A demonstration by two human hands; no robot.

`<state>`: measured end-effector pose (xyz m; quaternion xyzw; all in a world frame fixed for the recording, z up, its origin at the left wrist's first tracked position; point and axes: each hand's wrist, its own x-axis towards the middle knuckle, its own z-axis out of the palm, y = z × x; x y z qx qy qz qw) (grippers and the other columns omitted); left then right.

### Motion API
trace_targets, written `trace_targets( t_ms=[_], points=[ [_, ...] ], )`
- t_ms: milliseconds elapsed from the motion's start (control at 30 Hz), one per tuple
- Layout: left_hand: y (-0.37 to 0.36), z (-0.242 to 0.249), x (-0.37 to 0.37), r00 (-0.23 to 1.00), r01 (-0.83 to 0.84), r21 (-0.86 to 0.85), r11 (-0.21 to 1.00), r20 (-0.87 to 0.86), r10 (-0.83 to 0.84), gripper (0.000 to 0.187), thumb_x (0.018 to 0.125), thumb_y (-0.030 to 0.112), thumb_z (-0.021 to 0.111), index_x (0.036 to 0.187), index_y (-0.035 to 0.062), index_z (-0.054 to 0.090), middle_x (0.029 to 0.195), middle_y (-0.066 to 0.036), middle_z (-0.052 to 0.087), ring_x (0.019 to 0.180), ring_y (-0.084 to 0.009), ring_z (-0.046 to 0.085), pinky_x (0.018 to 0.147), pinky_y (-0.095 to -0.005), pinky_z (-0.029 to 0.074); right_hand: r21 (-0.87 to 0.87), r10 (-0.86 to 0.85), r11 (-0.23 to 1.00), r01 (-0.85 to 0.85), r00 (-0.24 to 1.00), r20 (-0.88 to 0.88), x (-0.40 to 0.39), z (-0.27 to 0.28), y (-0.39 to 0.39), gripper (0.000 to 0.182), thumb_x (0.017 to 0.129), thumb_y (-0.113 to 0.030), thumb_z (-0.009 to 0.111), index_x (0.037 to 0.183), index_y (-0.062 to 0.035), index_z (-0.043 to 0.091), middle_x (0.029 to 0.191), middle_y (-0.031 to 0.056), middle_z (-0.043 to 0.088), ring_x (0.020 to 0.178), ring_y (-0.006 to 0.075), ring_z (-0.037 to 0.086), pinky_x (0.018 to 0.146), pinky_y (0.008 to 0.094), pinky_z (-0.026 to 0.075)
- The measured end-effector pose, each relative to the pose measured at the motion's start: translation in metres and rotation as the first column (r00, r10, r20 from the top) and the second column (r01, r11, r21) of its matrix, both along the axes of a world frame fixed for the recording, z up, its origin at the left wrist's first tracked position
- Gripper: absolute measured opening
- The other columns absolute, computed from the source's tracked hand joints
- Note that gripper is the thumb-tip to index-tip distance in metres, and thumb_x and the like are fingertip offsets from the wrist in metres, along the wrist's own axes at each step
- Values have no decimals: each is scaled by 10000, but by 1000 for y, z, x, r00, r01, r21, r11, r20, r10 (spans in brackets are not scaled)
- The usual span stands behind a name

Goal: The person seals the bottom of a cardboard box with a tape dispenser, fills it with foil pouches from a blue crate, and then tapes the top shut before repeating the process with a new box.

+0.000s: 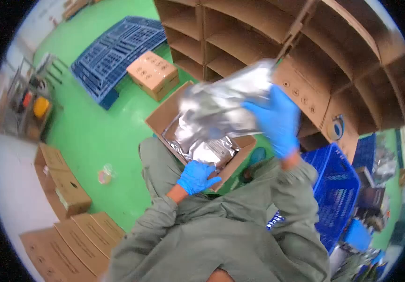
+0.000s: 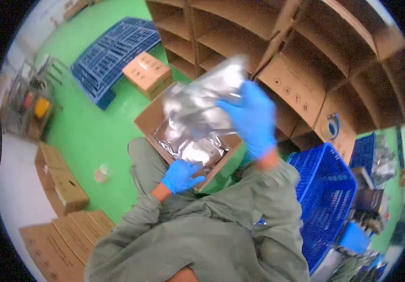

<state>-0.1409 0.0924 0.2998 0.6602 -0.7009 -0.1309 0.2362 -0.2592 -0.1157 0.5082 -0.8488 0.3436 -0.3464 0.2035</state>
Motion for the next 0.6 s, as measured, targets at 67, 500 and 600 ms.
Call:
trace_targets(
  t_ms=[67, 500, 600],
  points=[
    [2, 7, 0, 1000, -11, 69, 998, 1, 11, 456, 854, 480, 667, 1085, 88, 697, 795, -150, 678, 729, -337, 640, 683, -461, 494, -229, -19, 973, 34, 997, 69, 47, -88, -18, 350, 807, -203, 750, 1091, -52, 612, 1001, 161, 655, 860, 336, 668, 762, 416, 544],
    [-165, -45, 155, 936, -16, 235, 972, 346, -69, 1008, 625, 579, 812, 1388, 13, 473, 1416, -237, 483, 1305, -394, 473, 1093, -451, 395, 90, -797, 591, 802, 597, -86, -291, -92, 0, 259, 892, -195, 684, 1066, -4, 670, 965, 173, 716, 863, 233, 704, 782, 349, 533],
    [-189, -48, 148, 928, 16, 514, 858, 311, -203, 1114, 598, 638, 799, 1446, 16, 433, 1483, -232, 429, 1391, -356, 394, 1169, -429, 315, 20, -878, 395, 918, 384, -286, -404, -129, 55, 288, 877, -243, 697, 1011, 11, 667, 936, 198, 711, 862, 298, 708, 764, 392, 534]
  ],
)
